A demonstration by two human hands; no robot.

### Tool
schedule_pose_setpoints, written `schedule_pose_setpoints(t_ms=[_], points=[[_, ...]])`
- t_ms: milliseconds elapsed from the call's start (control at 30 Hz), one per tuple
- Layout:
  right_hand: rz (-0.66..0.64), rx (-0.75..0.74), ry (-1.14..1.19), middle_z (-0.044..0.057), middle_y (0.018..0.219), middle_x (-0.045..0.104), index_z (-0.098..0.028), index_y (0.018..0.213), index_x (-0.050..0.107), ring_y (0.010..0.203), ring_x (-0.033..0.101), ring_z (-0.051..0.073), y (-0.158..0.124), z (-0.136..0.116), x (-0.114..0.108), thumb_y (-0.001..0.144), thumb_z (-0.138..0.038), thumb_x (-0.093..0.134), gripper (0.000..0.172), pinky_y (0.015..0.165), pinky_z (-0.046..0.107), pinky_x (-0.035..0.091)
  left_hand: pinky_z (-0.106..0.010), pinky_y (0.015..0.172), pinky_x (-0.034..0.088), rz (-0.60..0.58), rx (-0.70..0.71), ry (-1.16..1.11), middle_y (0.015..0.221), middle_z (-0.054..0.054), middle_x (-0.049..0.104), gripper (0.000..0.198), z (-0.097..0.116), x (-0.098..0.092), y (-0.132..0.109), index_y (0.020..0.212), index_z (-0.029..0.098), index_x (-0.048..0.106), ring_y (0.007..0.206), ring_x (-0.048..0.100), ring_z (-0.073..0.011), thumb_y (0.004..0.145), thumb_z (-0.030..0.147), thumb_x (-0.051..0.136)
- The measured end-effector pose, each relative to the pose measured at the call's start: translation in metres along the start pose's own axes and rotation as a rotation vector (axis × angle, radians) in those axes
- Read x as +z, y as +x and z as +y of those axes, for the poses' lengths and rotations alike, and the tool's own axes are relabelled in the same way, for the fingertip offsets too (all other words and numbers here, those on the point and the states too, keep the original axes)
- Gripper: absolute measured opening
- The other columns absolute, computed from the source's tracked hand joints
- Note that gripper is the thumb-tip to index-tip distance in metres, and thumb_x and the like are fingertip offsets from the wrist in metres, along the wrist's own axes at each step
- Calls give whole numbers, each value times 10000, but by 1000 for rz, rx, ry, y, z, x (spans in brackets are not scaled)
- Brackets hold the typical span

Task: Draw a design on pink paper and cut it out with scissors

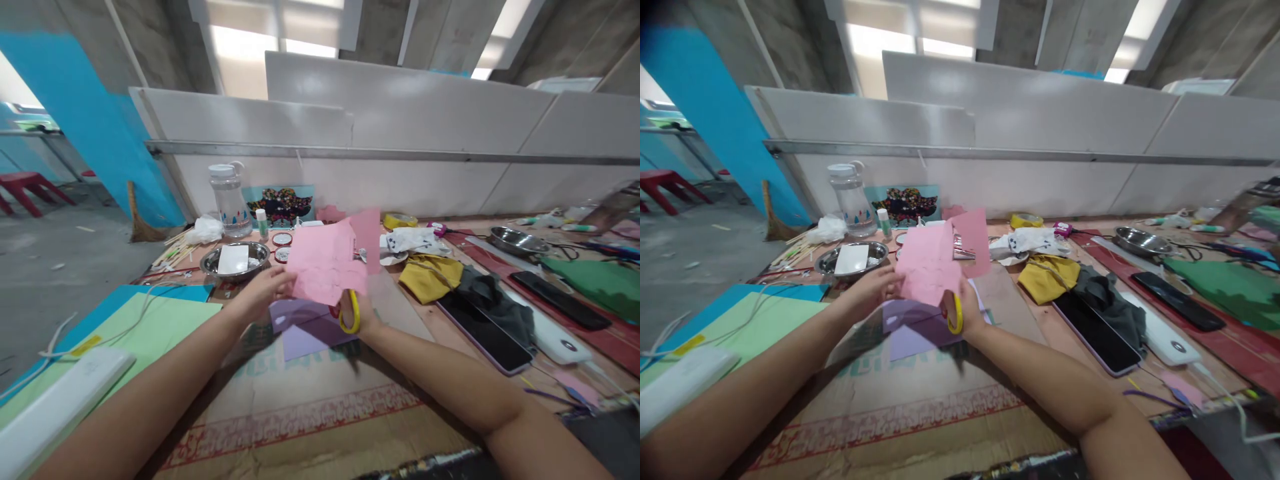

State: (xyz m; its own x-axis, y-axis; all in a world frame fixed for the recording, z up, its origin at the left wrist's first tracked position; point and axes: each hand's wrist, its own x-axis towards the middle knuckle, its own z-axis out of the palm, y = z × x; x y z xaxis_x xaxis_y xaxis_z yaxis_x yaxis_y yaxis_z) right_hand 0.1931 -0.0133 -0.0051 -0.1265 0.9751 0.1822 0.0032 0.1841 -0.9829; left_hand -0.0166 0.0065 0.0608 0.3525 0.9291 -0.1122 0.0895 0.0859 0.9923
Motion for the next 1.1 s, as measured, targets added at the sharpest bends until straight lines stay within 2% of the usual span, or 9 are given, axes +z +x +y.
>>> schedule_pose_setpoints(t_ms=[67, 167, 300, 433, 567, 733, 833, 967, 1100], points=[[19, 3, 16, -103, 516, 376, -207, 925, 563, 392, 352, 95, -1, -4, 4, 928, -585, 593, 379, 394, 228, 330, -311, 732, 572, 136, 31, -12, 895, -10, 719, 294, 15, -10, -3, 995, 214, 574, 808, 681, -171, 869, 459, 676], [-60, 18, -6, -106, 545, 390, -196, 1016, 594, 396, 339, 82, -5, -14, 8, 866, -492, 663, 338, 388, 212, 288, -284, 735, 556, 358, 113, -28, 861, 42, 700, 290, 39, -30, -8, 1047, 224, 526, 818, 664, -147, 882, 421, 660], [-255, -6, -46, -80, 691, 422, -193, 1160, 615, 502, 361, 68, -13, -26, 9, 833, -302, 649, 347, 466, 195, 306, -233, 800, 523, 584, 275, -36, 872, 97, 691, 362, 61, -59, -14, 1024, 231, 517, 980, 649, -138, 834, 462, 721], [-261, -122, -109, -67, 699, 430, -192, 1143, 636, 570, 390, 89, -21, -37, 9, 833, -290, 643, 325, 541, 216, 353, -200, 787, 503, 724, 408, -27, 871, 124, 666, 429, 74, -87, -25, 1028, 252, 516, 1003, 618, -116, 814, 543, 748], [-89, -270, -79, -18, 764, 527, -207, 1109, 630, 650, 495, 133, -17, -61, 5, 859, -387, 700, 316, 590, 255, 444, -202, 697, 497, 631, 382, 82, 843, 82, 692, 453, 83, -96, -39, 1014, 220, 633, 827, 629, -113, 747, 521, 841], [43, -280, -69, 38, 899, 665, -245, 1242, 528, 779, 626, 182, 7, -98, -7, 876, -614, 691, 544, 650, 285, 507, -242, 589, 498, 401, 356, 293, 871, -25, 745, 435, 86, -80, -46, 1024, 203, 714, 721, 657, -168, 770, 542, 812], [18, -276, -21, 52, 971, 687, -256, 1250, 529, 828, 666, 191, 16, -111, -12, 806, -718, 710, 666, 707, 306, 545, -250, 588, 497, 319, 373, 366, 846, -30, 737, 376, 84, -71, -45, 1012, 218, 724, 709, 658, -181, 808, 530, 770], [-120, -209, 9, 16, 937, 654, -253, 1240, 562, 746, 643, 162, 17, -119, -9, 850, -564, 737, 529, 677, 296, 539, -267, 616, 510, 315, 386, 448, 863, -38, 742, 357, 79, -64, -44, 997, 224, 736, 732, 661, -196, 819, 533, 746], [-96, -262, -77, -1, 922, 638, -221, 1150, 585, 811, 611, 164, 22, -123, 4, 756, -321, 786, 453, 788, 313, 516, -294, 657, 545, 395, 392, 381, 976, -67, 754, 524, 79, -53, -45, 1168, 230, 689, 825, 695, -241, 805, 606, 730]])
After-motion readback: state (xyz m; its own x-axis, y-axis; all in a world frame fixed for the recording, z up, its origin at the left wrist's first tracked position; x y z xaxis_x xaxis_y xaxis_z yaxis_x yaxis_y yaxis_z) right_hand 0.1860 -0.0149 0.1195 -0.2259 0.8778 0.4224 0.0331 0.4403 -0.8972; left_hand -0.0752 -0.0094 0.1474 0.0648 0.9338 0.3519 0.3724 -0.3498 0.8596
